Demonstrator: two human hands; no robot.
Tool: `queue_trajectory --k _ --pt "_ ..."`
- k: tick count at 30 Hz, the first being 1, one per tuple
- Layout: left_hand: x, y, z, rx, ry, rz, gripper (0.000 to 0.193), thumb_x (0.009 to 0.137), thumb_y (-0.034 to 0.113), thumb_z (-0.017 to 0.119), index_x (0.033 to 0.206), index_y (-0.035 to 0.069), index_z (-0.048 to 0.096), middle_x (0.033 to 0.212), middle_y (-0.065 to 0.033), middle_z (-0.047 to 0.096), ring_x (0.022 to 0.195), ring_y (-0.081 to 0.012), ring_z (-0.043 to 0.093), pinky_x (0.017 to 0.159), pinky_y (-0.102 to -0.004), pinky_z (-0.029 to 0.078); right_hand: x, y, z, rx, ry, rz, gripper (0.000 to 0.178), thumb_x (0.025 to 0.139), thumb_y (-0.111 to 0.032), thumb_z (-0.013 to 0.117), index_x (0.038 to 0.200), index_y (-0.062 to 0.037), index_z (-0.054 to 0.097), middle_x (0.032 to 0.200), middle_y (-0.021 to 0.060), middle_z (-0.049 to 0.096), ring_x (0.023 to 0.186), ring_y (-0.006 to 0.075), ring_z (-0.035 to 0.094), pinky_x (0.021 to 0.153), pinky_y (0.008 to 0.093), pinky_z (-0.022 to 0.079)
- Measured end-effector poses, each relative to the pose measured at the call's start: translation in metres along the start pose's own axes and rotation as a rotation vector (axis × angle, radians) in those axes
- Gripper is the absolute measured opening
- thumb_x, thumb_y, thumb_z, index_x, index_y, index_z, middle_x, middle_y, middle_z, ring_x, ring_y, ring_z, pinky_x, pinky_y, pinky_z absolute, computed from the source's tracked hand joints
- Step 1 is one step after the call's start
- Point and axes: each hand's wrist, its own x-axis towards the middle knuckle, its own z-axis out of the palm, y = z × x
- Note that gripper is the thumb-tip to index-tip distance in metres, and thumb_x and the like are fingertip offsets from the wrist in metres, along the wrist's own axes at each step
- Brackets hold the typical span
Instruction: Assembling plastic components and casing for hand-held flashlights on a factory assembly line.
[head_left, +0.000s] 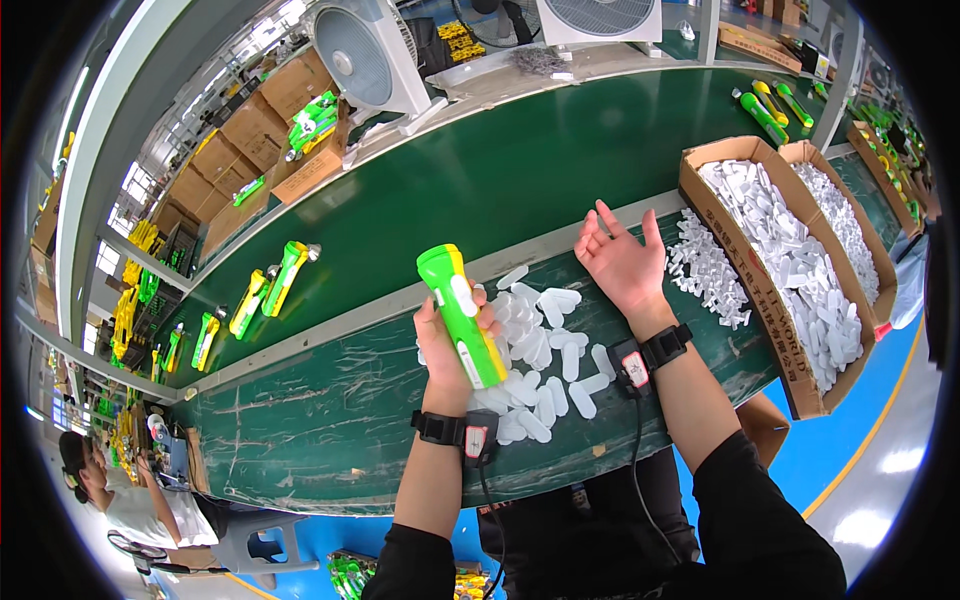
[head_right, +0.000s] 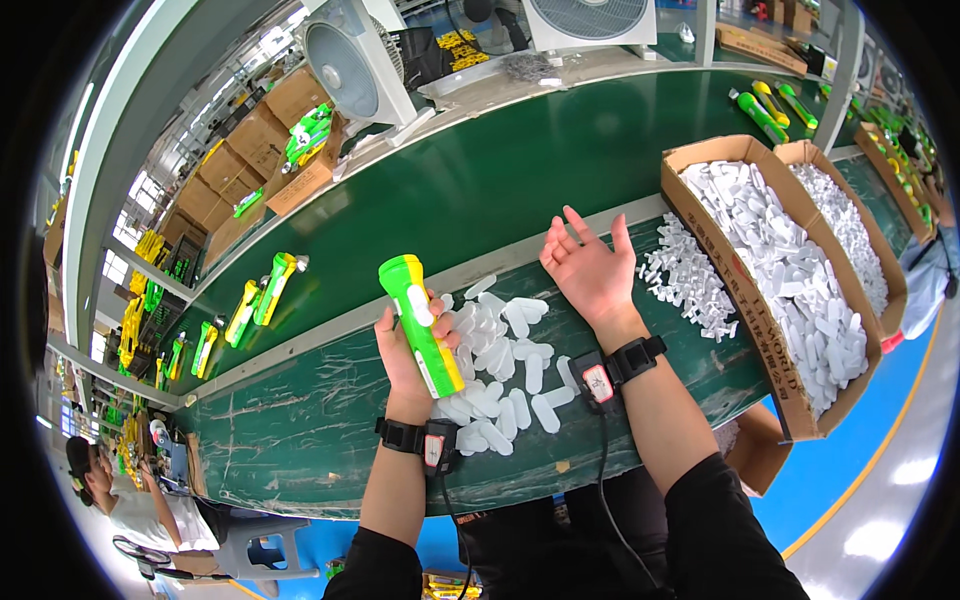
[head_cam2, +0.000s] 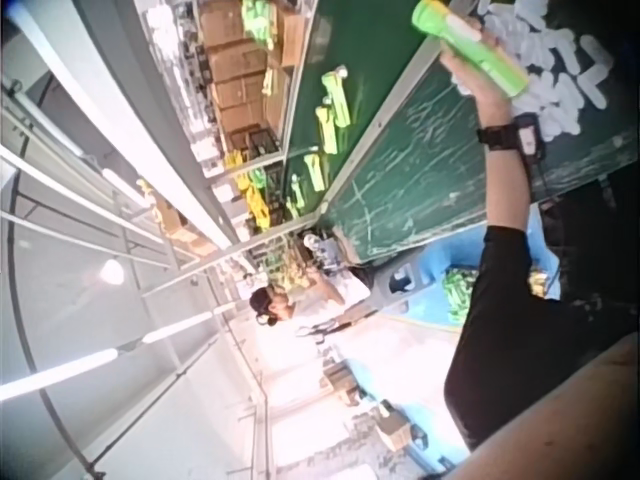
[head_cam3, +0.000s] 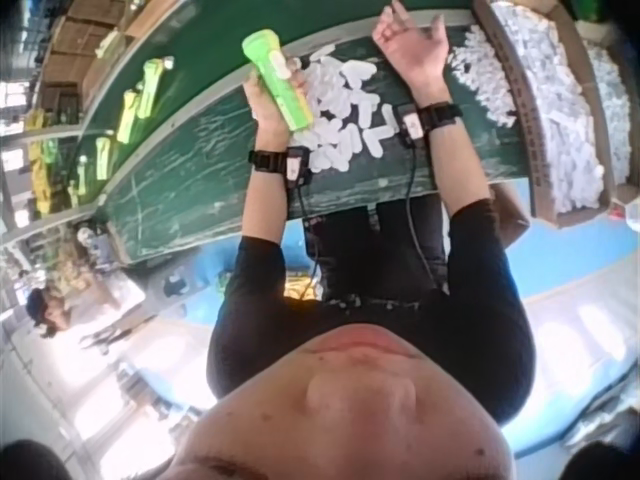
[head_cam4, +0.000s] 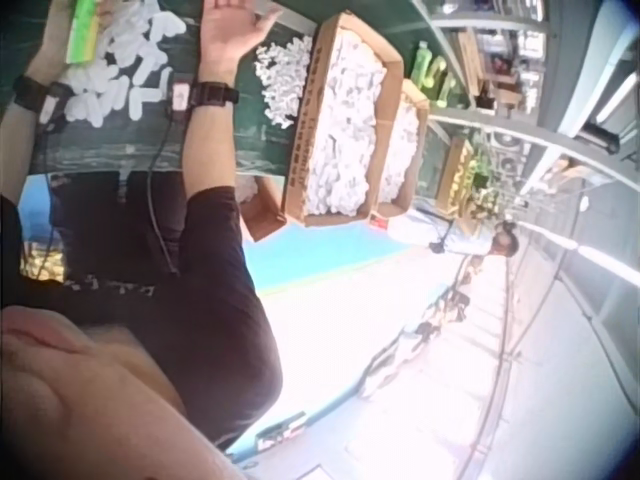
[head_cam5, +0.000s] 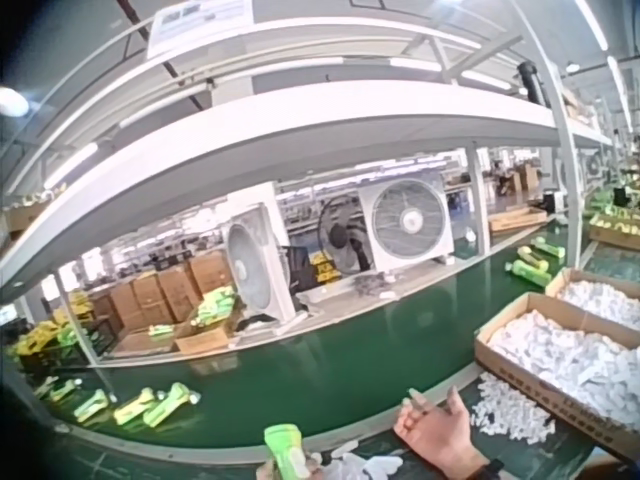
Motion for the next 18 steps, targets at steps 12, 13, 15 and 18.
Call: queue_trajectory --k 12,13,15,18 --pt "0.016 -0.014 -0.012 0.31 0.061 -0.039 0.036 0.087 0.041 0.041 0.093 0.007 0.051 0.07 -0.0032 0.052 0.053 -0.0152 0.046 0.051 -0.03 0.04 -0.007 -0.015 0.003 0.04 -0.046 -0.064 0.055 0.083 -0.051 0.058 0.108 -0.0021 0.055 0.095 0.0115 0.062 0.092 0.0263 0.059 0.085 0.0397 0.046" --pt "0.009 -0.009 -0.005 0.364 0.172 -0.004 0.033 0.088 0.039 0.04 0.09 0.008 0.052 0.065 -0.0016 0.05 0.052 -0.014 0.046 0.049 -0.0282 0.04 -0.002 -0.006 -0.001 0.08 0.0 -0.057 0.051 0.077 -0.048 0.065 0.102 -0.0033 0.058 0.092 0.0089 0.063 0.09 0.0255 0.06 0.083 0.0388 0.046" --pt "-0.005 0.014 -0.01 0.324 0.167 0.035 0.035 0.09 0.042 0.04 0.09 0.009 0.053 0.065 -0.0006 0.05 0.054 -0.0118 0.047 0.047 -0.0246 0.041 0.01 0.017 -0.007 0.082 -0.123 0.046 0.055 0.075 -0.049 0.068 0.104 -0.0045 0.055 0.094 0.0103 0.061 0.087 0.0256 0.059 0.079 0.0366 0.047" --pt "-0.003 0.015 -0.004 0.036 0.105 -0.005 0.037 0.09 0.035 0.044 0.114 0.006 0.049 0.095 -0.0064 0.056 0.074 -0.0134 0.054 0.056 -0.026 0.046 0.018 0.016 -0.021 0.053 -0.114 0.054 0.061 0.083 -0.057 0.056 0.116 -0.0063 0.051 0.103 0.0099 0.059 0.092 0.0233 0.056 0.082 0.0358 0.044"
